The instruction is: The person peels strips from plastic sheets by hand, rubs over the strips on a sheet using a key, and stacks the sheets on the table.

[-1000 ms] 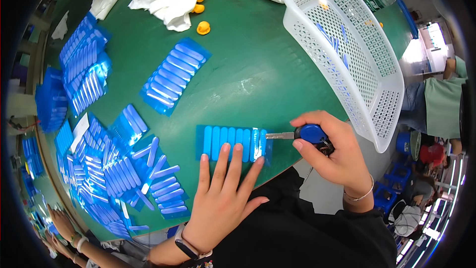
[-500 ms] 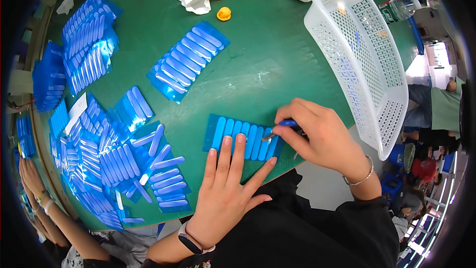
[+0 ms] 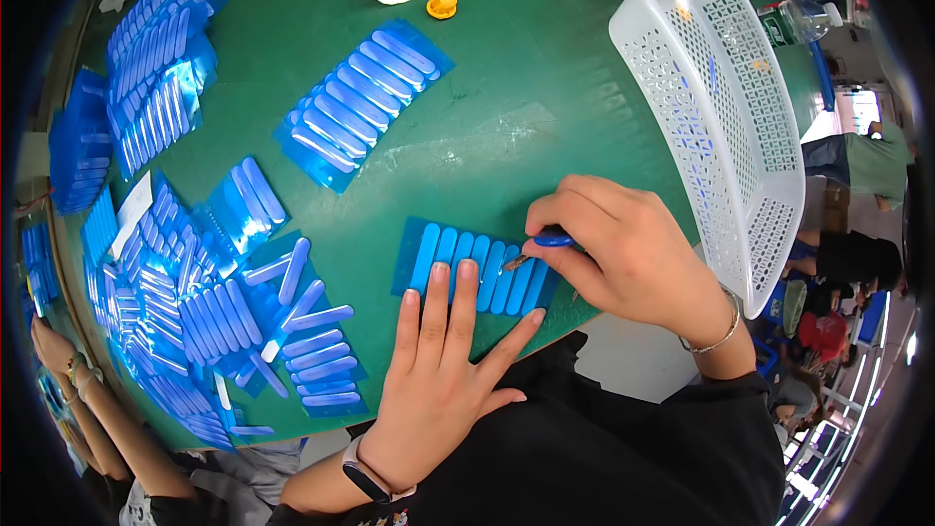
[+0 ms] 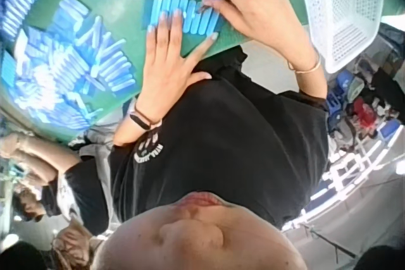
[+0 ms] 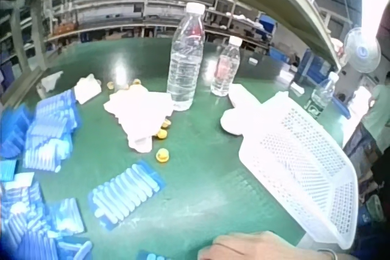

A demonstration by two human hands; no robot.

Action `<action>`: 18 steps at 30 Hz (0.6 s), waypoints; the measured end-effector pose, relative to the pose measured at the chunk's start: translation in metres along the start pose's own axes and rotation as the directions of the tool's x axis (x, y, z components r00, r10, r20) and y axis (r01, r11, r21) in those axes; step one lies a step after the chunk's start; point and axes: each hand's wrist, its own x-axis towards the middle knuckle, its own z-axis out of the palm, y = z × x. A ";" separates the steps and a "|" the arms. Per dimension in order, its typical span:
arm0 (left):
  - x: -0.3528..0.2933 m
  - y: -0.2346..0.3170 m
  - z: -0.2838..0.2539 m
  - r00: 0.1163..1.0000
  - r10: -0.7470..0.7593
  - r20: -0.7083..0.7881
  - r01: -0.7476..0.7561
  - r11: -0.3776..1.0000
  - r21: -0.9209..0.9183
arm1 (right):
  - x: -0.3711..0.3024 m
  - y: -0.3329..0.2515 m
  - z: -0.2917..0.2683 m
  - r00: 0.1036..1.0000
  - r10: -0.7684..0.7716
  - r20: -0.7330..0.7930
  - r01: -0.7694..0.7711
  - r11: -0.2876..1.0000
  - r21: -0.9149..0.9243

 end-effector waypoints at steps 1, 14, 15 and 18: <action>0.000 0.000 0.000 1.000 -0.007 -0.002 0.007 1.000 -0.003 | 0.001 0.000 -0.001 1.000 0.004 -0.003 -0.004 1.000 -0.013; -0.001 -0.003 -0.004 0.999 -0.015 -0.032 0.012 0.997 -0.074 | 0.012 -0.005 0.000 1.000 -0.010 0.003 0.010 1.000 -0.017; -0.001 -0.003 -0.004 0.999 -0.020 -0.036 0.017 0.997 -0.078 | 0.013 -0.005 -0.002 1.000 0.016 0.012 -0.015 0.999 -0.046; -0.002 -0.004 -0.002 0.999 -0.018 -0.048 0.015 0.998 -0.067 | 0.005 -0.019 0.004 0.989 -0.077 0.124 0.080 0.997 -0.017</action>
